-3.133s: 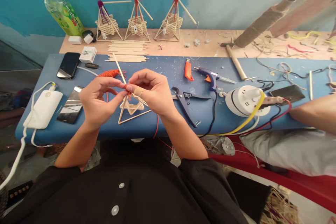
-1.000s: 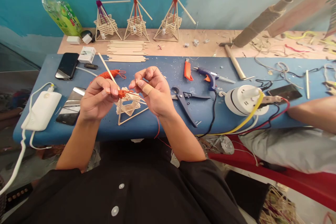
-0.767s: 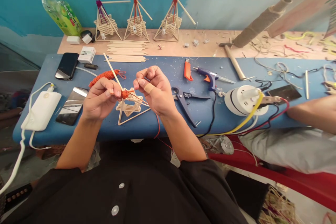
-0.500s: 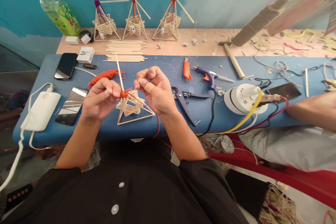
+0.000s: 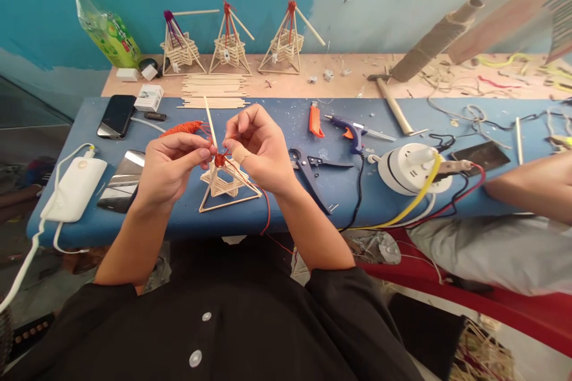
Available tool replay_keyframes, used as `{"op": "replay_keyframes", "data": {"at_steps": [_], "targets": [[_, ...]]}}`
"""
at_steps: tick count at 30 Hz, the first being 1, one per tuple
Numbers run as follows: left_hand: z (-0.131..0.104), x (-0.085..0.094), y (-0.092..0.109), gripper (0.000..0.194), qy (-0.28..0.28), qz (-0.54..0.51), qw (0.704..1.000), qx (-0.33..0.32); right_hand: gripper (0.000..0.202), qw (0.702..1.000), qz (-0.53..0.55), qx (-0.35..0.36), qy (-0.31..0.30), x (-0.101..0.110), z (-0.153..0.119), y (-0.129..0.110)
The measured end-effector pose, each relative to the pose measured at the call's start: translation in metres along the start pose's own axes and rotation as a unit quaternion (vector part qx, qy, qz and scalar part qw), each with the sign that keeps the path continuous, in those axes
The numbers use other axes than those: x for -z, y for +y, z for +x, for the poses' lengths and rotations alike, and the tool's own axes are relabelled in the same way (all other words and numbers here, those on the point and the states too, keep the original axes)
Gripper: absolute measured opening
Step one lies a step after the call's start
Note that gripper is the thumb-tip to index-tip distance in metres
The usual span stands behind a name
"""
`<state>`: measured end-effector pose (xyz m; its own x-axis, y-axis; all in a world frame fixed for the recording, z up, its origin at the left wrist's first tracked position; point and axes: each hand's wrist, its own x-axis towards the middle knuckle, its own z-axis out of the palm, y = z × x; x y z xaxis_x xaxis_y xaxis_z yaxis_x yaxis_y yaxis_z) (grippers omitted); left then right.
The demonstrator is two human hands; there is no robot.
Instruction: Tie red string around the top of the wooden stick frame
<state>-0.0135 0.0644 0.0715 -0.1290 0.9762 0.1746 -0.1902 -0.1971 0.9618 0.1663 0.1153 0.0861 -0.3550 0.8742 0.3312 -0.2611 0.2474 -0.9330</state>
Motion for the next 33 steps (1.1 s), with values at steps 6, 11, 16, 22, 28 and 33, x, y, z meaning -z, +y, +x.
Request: {"op": "replay_keyframes", "data": {"at_steps": [6,11,16,22,28,33], "targets": [[0.001,-0.010,0.011,0.054,0.031,0.035,0.999,0.004,0.051,0.999,-0.033,0.007,-0.026,0.001,-0.011,-0.012],[0.002,-0.011,0.016,0.054,0.030,0.125,0.989,-0.070,0.047,0.997,-0.060,-0.017,-0.043,0.003,-0.012,-0.021],[0.002,-0.012,0.022,0.046,0.029,0.182,0.976,-0.118,0.016,0.991,-0.133,0.029,0.007,0.005,-0.011,-0.017],[-0.002,-0.014,0.018,0.058,0.029,0.155,0.983,-0.099,0.003,0.986,-0.162,0.049,0.005,0.003,-0.012,-0.015],[-0.003,-0.013,0.014,0.061,0.027,0.147,0.984,-0.098,0.008,0.989,-0.147,0.005,-0.011,0.001,-0.012,-0.014],[-0.004,-0.016,0.021,0.055,0.028,0.162,0.980,-0.109,0.009,0.992,-0.128,-0.002,0.018,-0.005,-0.014,-0.011]]}}
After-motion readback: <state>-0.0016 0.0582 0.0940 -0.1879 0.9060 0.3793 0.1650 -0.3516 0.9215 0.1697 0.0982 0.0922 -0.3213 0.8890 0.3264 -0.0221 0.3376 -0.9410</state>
